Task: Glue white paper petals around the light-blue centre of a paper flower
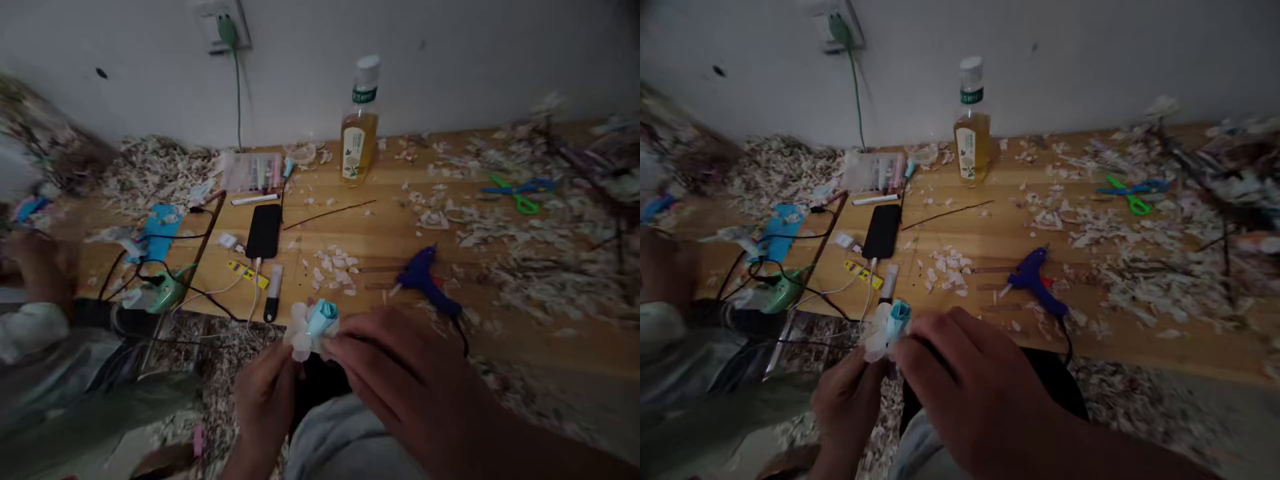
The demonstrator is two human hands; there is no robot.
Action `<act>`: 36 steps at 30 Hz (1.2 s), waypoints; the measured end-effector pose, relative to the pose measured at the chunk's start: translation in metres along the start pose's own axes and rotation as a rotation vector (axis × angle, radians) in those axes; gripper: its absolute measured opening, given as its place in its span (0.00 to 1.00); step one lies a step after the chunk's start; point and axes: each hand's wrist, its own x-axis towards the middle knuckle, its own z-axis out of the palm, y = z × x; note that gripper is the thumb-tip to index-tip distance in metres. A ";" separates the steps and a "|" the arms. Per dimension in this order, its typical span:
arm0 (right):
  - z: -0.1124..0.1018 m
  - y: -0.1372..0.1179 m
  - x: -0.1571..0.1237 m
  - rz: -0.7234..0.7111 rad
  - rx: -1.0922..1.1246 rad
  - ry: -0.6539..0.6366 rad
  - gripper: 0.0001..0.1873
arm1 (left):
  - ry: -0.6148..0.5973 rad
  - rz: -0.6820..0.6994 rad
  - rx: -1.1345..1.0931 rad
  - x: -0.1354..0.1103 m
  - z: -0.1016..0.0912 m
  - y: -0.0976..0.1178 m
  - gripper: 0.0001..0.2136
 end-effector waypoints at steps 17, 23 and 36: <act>0.002 -0.006 0.001 0.039 -0.069 0.055 0.08 | -0.090 0.331 0.142 0.000 -0.007 -0.011 0.13; 0.006 -0.003 -0.003 0.058 -0.094 0.067 0.09 | -0.045 0.420 0.195 -0.003 -0.005 -0.013 0.16; 0.005 -0.002 -0.016 -0.018 -0.184 0.086 0.15 | -0.064 0.364 0.192 -0.008 -0.006 -0.013 0.14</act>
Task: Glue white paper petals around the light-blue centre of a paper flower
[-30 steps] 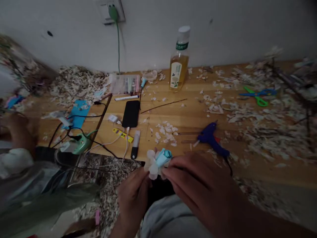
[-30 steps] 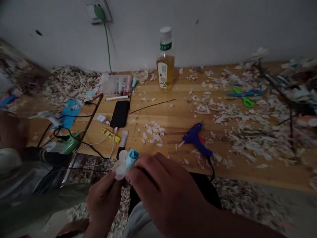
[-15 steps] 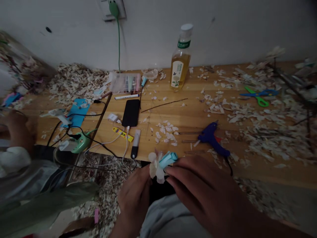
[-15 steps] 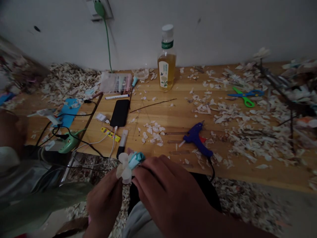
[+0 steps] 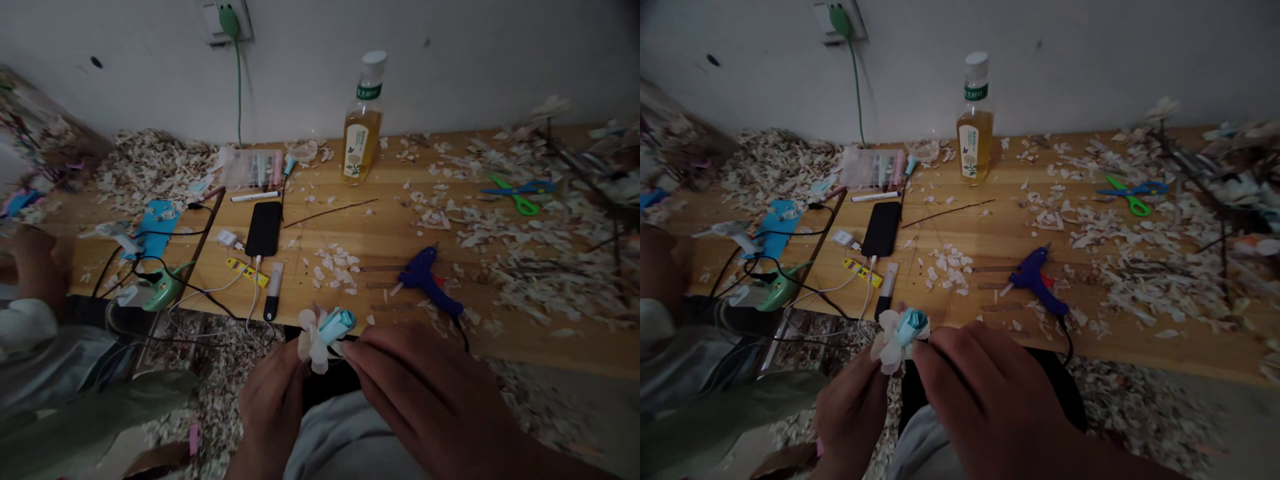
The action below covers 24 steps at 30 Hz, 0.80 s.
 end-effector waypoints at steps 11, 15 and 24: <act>0.006 -0.006 -0.002 -0.045 -0.015 0.018 0.14 | 0.043 0.006 -0.037 0.002 0.000 0.001 0.13; 0.007 -0.005 -0.003 -0.005 -0.026 -0.009 0.16 | -0.004 -0.014 -0.018 0.000 -0.002 0.001 0.15; -0.013 0.005 -0.001 0.104 -0.083 0.081 0.14 | 0.084 -0.160 0.098 -0.005 -0.007 -0.019 0.10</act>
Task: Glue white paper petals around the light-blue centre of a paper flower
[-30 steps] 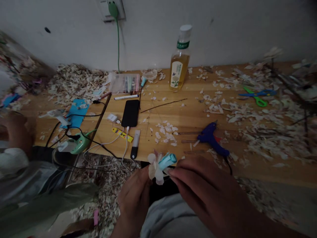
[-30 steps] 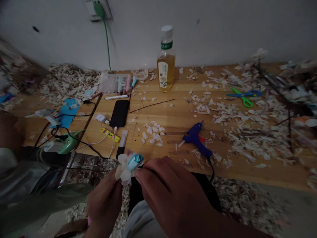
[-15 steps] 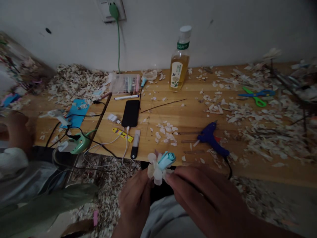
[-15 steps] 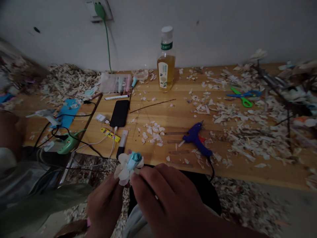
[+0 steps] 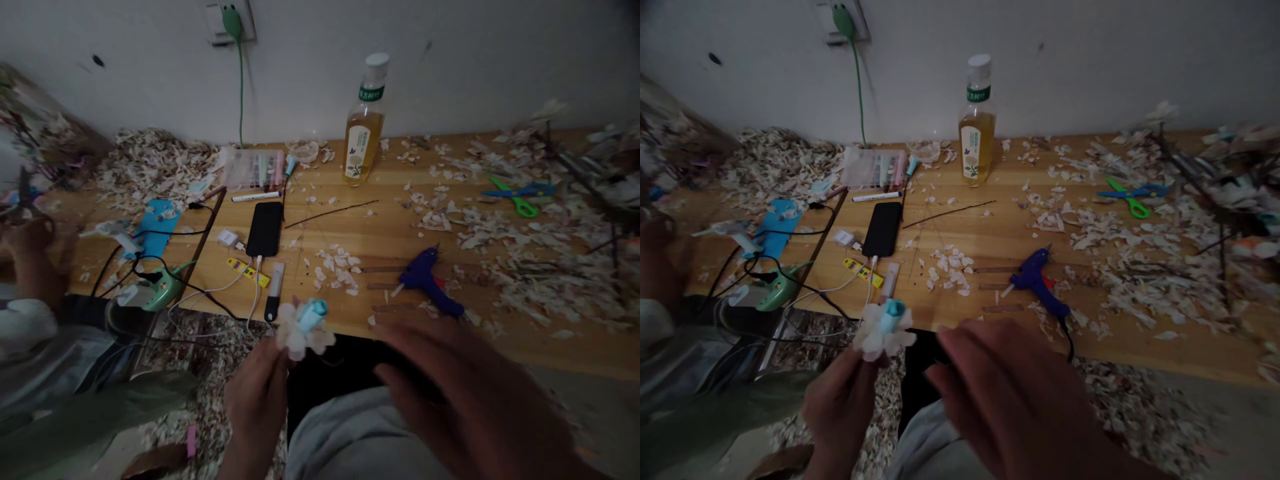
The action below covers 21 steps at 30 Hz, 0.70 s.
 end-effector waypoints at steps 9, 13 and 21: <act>0.047 0.126 -0.054 0.442 -0.678 -0.338 0.25 | 0.087 -0.238 -0.005 -0.003 0.008 -0.037 0.08; 0.060 0.148 -0.063 0.497 -0.722 -0.390 0.23 | 0.018 -0.056 -0.017 0.006 0.013 -0.028 0.09; 0.047 0.126 -0.043 0.384 -0.619 -0.170 0.22 | 0.014 0.129 0.019 0.013 0.017 -0.036 0.12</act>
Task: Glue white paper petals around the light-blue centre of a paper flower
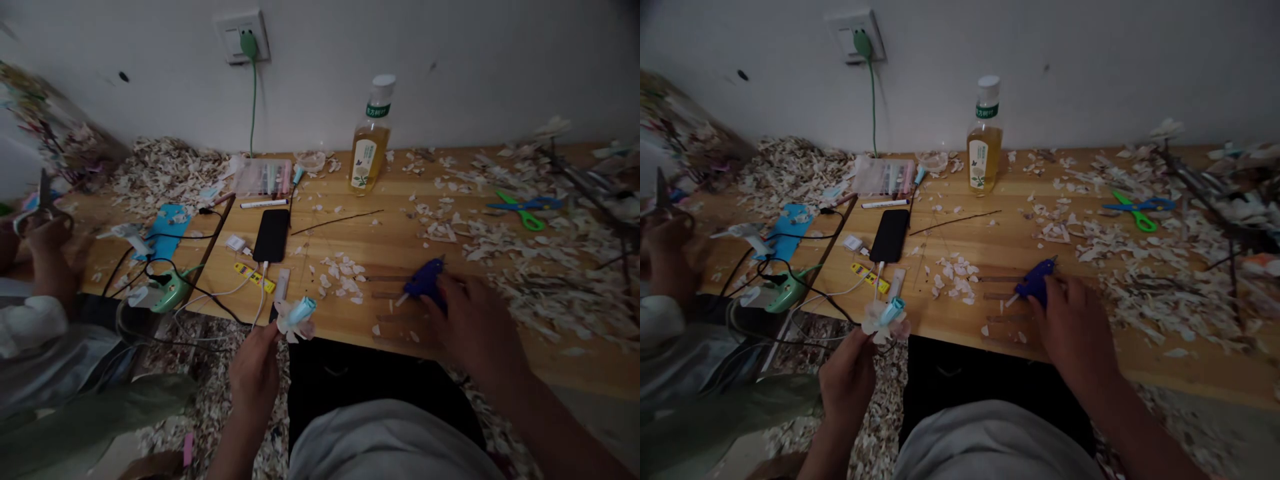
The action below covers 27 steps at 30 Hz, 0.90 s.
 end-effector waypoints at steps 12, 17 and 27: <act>0.028 -0.089 0.088 -0.270 0.386 -0.294 0.09 | 0.004 -0.166 -0.089 -0.021 0.020 -0.007 0.10; 0.037 -0.085 0.086 -0.269 0.432 -0.317 0.07 | -0.008 -0.223 -0.109 -0.022 0.017 -0.009 0.10; 0.046 -0.079 0.090 -0.210 0.505 -0.363 0.04 | -0.030 -0.195 -0.138 -0.015 0.019 -0.009 0.10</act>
